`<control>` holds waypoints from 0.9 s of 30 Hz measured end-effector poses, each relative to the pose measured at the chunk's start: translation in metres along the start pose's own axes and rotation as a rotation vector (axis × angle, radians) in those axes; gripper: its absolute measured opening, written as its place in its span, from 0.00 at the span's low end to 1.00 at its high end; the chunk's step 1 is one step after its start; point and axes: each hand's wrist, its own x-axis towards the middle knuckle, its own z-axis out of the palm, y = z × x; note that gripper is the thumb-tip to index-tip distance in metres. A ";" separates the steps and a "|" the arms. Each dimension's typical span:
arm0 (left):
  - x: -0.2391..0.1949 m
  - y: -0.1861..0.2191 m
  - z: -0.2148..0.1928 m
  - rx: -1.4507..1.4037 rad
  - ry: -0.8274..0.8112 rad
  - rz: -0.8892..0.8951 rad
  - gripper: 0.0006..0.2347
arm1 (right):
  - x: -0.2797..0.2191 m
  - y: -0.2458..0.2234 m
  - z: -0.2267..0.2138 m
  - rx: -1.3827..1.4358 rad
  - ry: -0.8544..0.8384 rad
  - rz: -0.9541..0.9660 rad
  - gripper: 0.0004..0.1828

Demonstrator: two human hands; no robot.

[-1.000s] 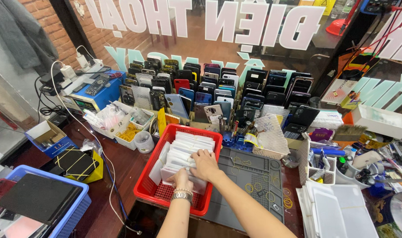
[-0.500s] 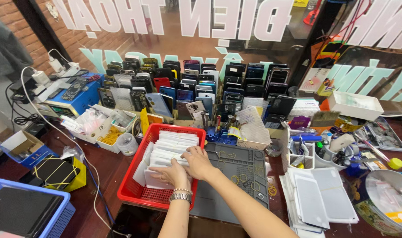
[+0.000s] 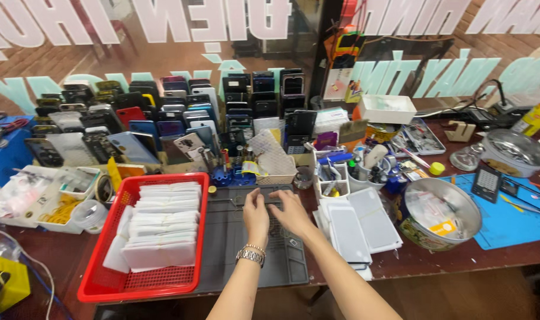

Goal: The person repeatedly picks up phone cases, wraps each in a white paper sleeve, and stacks them into a red basket. The person also handles rubber bands and stacks of white paper sleeves on a cluttered workbench.

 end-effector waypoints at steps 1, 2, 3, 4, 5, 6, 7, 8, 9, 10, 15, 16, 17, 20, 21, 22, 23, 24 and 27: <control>-0.002 -0.010 0.013 0.060 -0.058 -0.014 0.14 | -0.006 0.013 -0.015 -0.085 0.056 0.029 0.22; -0.005 -0.020 0.025 0.120 -0.116 -0.026 0.14 | -0.014 0.026 -0.030 -0.170 0.112 0.058 0.23; -0.009 -0.032 0.037 0.085 -0.215 -0.116 0.14 | -0.023 0.036 -0.043 -0.255 0.164 0.087 0.24; -0.014 -0.043 0.050 0.051 -0.314 -0.207 0.14 | -0.033 0.044 -0.054 -0.334 0.188 0.152 0.28; -0.017 -0.054 0.062 0.016 -0.410 -0.296 0.14 | -0.042 0.050 -0.066 -0.414 0.213 0.213 0.31; -0.019 -0.064 0.072 0.033 -0.419 -0.336 0.15 | -0.049 0.054 -0.075 -0.493 0.238 0.275 0.34; -0.022 -0.074 0.081 0.051 -0.428 -0.377 0.15 | -0.057 0.055 -0.080 -0.510 0.240 0.323 0.38; -0.026 -0.084 0.089 0.069 -0.437 -0.417 0.15 | -0.065 0.055 -0.085 -0.527 0.241 0.370 0.42; -0.028 -0.091 0.097 0.009 -0.451 -0.462 0.15 | -0.069 0.054 -0.092 -0.544 0.246 0.415 0.47; -0.031 -0.096 0.104 -0.051 -0.464 -0.507 0.16 | -0.072 0.052 -0.098 -0.563 0.195 0.467 0.50; -0.045 -0.111 0.123 0.064 -0.532 -0.629 0.16 | -0.081 0.054 -0.103 -0.564 -0.090 0.722 0.68; -0.049 -0.112 0.125 0.036 -0.548 -0.655 0.16 | -0.082 0.058 -0.102 -0.560 -0.105 0.731 0.68; -0.050 -0.112 0.126 0.007 -0.565 -0.678 0.17 | -0.082 0.063 -0.100 -0.556 -0.118 0.738 0.68; -0.053 -0.116 0.126 0.016 -0.598 -0.708 0.17 | -0.083 0.084 -0.094 -0.494 -0.099 0.729 0.66; -0.054 -0.119 0.126 -0.029 -0.626 -0.741 0.18 | -0.083 0.092 -0.093 -0.465 -0.086 0.717 0.66; -0.055 -0.122 0.126 -0.076 -0.653 -0.772 0.19 | -0.083 0.100 -0.093 -0.422 -0.076 0.705 0.65; -0.054 -0.126 0.127 -0.123 -0.681 -0.802 0.20 | -0.082 0.109 -0.095 -0.380 -0.065 0.691 0.64; -0.050 -0.130 0.128 -0.146 -0.672 -0.829 0.21 | -0.081 0.117 -0.097 -0.337 -0.054 0.678 0.63; -0.049 -0.144 0.131 -0.179 -0.648 -0.895 0.22 | -0.078 0.140 -0.102 -0.200 -0.033 0.622 0.61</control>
